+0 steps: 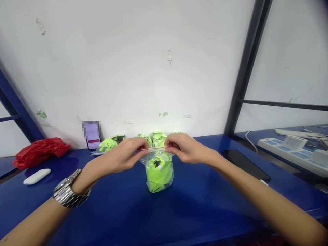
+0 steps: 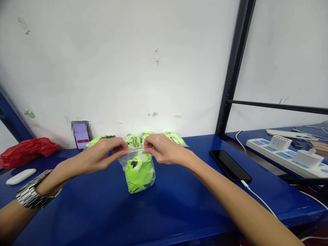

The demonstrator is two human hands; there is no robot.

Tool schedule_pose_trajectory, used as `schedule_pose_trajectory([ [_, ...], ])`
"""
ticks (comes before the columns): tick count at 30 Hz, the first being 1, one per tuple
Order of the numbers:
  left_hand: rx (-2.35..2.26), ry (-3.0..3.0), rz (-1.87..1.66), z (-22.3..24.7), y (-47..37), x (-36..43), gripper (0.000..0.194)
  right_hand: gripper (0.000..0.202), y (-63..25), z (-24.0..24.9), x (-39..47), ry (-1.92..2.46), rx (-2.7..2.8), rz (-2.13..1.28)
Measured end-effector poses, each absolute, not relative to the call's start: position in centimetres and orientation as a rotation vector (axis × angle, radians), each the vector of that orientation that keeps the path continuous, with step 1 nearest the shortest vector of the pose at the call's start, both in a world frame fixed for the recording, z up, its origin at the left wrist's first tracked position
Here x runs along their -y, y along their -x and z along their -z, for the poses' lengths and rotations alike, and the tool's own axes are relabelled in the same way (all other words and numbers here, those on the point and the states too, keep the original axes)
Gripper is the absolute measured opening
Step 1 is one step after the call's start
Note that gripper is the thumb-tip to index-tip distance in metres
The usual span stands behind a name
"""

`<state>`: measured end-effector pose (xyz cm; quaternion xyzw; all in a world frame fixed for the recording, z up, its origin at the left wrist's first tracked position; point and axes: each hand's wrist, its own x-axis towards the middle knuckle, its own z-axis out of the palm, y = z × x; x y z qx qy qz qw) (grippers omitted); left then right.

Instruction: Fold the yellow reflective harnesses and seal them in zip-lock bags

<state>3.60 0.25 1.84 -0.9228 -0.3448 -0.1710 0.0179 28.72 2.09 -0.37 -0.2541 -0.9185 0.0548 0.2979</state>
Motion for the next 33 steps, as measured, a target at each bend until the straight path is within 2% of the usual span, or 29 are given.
schedule_pose_trajectory([
  [10, 1.097, 2.880, 0.451, -1.68, -3.27, -0.38, 0.018, 0.008, -28.39, -0.05, -1.76, 0.692, 2.464, -0.151],
  [19, 1.082, 2.899, 0.439, -2.03, -3.58, 0.32, 0.021, 0.007, -28.51, -0.17, -1.70, 0.754, 2.441, -0.285],
  [25, 1.043, 2.904, 0.447, -2.24, -3.55, 0.02, 0.017, 0.006, -28.44, -0.42, -1.65, 0.781, 2.455, -0.352],
  [33, 0.999, 2.857, 0.455, -1.93, -3.63, -0.20, 0.022, 0.009, -28.57, -0.38, -1.52, 0.801, 2.419, -0.278],
])
